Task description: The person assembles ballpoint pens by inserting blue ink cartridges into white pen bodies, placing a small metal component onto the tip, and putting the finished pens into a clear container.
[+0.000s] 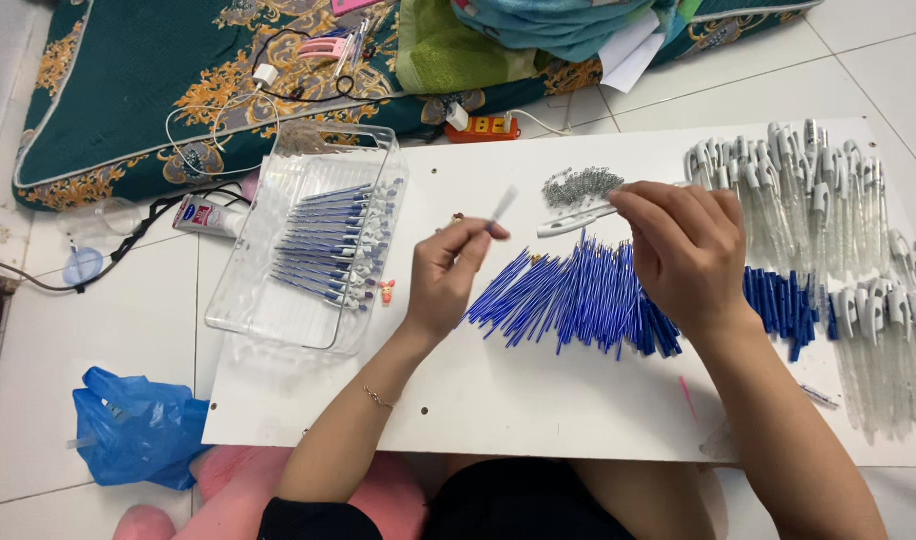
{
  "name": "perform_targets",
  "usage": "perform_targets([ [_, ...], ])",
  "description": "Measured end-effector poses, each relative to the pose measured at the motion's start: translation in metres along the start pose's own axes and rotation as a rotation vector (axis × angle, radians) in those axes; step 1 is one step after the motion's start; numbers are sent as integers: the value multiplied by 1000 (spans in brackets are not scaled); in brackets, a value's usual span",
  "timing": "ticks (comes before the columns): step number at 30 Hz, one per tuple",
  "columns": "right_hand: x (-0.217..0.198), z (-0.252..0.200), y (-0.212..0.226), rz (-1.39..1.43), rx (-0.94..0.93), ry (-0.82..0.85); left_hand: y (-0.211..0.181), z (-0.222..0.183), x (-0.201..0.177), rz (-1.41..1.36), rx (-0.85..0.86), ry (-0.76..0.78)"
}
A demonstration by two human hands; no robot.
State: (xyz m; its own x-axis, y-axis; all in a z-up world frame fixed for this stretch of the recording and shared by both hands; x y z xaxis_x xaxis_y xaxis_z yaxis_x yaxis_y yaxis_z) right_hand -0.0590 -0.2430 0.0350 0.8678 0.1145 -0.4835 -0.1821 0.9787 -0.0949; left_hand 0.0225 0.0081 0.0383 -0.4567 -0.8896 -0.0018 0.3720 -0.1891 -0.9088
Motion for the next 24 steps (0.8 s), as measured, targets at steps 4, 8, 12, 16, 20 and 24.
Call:
perform_targets([
  [4,-8,8,-5,2,-12,-46,2,2,8,99,64,57],
  [8,-10,10,-8,23,1,-47,16,-2,9,148,53,92],
  [12,-8,9,-8,14,-5,-47,25,-3,8,173,45,89],
  [16,-14,12,-6,43,24,-46,17,-1,8,156,75,102],
  [20,-11,8,-6,34,12,10,20,-2,10,176,85,115],
  [24,-3,1,-2,36,-16,53,15,1,13,184,88,131],
])
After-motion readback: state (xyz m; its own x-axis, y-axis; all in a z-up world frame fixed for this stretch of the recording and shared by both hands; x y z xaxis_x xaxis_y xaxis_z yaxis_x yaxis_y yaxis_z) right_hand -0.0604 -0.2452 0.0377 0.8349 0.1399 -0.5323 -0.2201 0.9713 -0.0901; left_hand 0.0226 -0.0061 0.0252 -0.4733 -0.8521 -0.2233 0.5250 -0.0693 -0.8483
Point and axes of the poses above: each hand's wrist, its own z-axis towards the middle knuckle, its own x-axis out of the palm, y = z × x, the point moved 2 cm from there along z, towards the middle knuckle, and after that the axes turned 5 degrees about -z, right-handed, at the moved point
